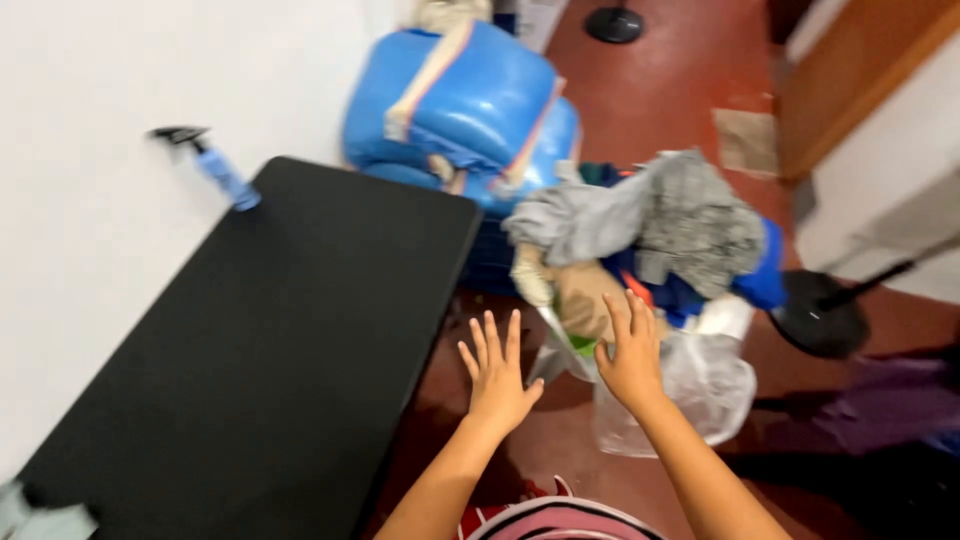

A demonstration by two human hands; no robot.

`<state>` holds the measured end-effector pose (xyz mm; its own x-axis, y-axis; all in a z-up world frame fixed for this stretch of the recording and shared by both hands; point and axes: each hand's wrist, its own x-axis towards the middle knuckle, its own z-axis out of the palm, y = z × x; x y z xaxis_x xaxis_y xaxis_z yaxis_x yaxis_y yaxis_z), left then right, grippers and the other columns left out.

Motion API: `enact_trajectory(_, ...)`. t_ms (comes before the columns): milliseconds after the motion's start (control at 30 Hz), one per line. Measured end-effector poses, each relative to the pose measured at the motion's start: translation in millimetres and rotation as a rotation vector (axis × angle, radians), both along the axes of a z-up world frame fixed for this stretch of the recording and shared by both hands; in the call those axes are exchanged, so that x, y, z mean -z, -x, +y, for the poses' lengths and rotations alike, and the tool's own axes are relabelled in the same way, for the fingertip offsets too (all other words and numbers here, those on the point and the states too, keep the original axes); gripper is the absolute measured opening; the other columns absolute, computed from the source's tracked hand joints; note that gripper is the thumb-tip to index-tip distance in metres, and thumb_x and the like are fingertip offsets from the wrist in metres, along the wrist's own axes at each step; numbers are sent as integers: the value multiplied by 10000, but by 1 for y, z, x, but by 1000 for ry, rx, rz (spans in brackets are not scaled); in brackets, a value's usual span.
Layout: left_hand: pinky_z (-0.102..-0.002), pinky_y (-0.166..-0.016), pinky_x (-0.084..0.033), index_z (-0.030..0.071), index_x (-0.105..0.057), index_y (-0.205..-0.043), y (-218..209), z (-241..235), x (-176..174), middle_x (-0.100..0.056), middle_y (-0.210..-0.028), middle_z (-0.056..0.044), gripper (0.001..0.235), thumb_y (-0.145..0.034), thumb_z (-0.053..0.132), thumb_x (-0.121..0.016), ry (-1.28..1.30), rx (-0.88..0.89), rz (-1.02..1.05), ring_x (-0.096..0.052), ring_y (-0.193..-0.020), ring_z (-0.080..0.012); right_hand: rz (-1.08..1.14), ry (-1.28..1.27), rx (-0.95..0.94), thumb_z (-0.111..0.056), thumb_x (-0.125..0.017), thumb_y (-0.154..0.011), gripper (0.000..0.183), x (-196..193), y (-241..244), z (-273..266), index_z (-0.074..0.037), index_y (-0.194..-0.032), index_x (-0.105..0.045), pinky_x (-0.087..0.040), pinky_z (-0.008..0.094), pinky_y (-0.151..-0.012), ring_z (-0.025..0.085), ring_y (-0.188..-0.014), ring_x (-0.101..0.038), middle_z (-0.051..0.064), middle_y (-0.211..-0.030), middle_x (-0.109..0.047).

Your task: The person is folding various items of laundry on a black table.

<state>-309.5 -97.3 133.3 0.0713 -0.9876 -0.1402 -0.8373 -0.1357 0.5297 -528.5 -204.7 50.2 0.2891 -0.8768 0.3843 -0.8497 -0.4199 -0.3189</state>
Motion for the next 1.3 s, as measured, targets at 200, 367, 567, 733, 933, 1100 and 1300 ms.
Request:
enact_trajectory(200, -724, -1168, 65, 104, -34, -1657, 65, -58, -9, 50, -1654, -344, 1096, -870, 263, -779, -35, 210, 5, 138, -1528, -527, -112, 15, 178, -114, -764, -742, 859, -5, 70, -17, -231, -1544, -477, -339, 585, -1174, 444, -1429, -404, 198, -1535, -412)
enact_trajectory(367, -731, -1170, 12, 116, -8, -1659, 93, -116, 6, 32, -1658, -337, 1152, -832, 259, -797, 67, 257, -9, 103, -1531, -525, -230, -33, 250, -140, -724, -822, 782, -26, 94, -33, -216, -1554, -463, -343, 591, -1169, 473, -1395, -436, 227, -1511, -433)
enact_trajectory(567, -746, -1160, -50, 108, -13, -1660, 109, -190, 14, -50, -1638, -346, 1183, -806, 254, -819, 211, 292, 32, 20, -1523, -543, -199, 91, 252, -182, -726, -878, 715, -60, 101, -89, -168, -1549, -480, -355, 537, -1167, 457, -1381, -460, 229, -1478, -470)
enact_trajectory(733, -742, -1158, -59, 82, -3, -1654, 115, -244, 12, -19, -1639, -358, 1163, -820, 230, -800, 241, 344, 73, 29, -1519, -555, -152, 134, 246, -218, -783, -843, 761, -85, 90, -157, -136, -1536, -480, -357, 549, -1165, 465, -1372, -474, 253, -1456, -494)
enact_trajectory(933, -758, -1149, -53, 41, -2, -1642, 106, -301, 7, -75, -1635, -355, 1206, -810, 294, -838, 281, 457, 94, -12, -1511, -565, 32, -234, 397, -514, -728, -864, 915, -67, 73, -215, -323, -1638, -278, -374, 622, -1131, 378, -1408, -461, 164, -1457, -493)
enact_trajectory(1100, -714, -1187, -42, 12, -57, -1626, 107, -321, 50, -31, -1664, -319, 1239, -772, 434, -849, 271, 539, -30, 15, -1536, -522, 136, -252, 464, -586, -609, -925, 752, -42, 84, -226, -436, -1604, -324, -410, 544, -1112, 264, -1311, -561, 26, -1301, -586)
enact_trajectory(1300, -732, -1166, -10, 5, -33, -1626, 106, -323, 55, -23, -1640, -358, 1264, -782, 518, -822, 293, 574, -127, 41, -1521, -550, -103, -192, 452, -341, -604, -994, 496, -28, 105, -233, -360, -1479, -502, -453, 446, -1002, 241, -1178, -609, -13, -1125, -626)
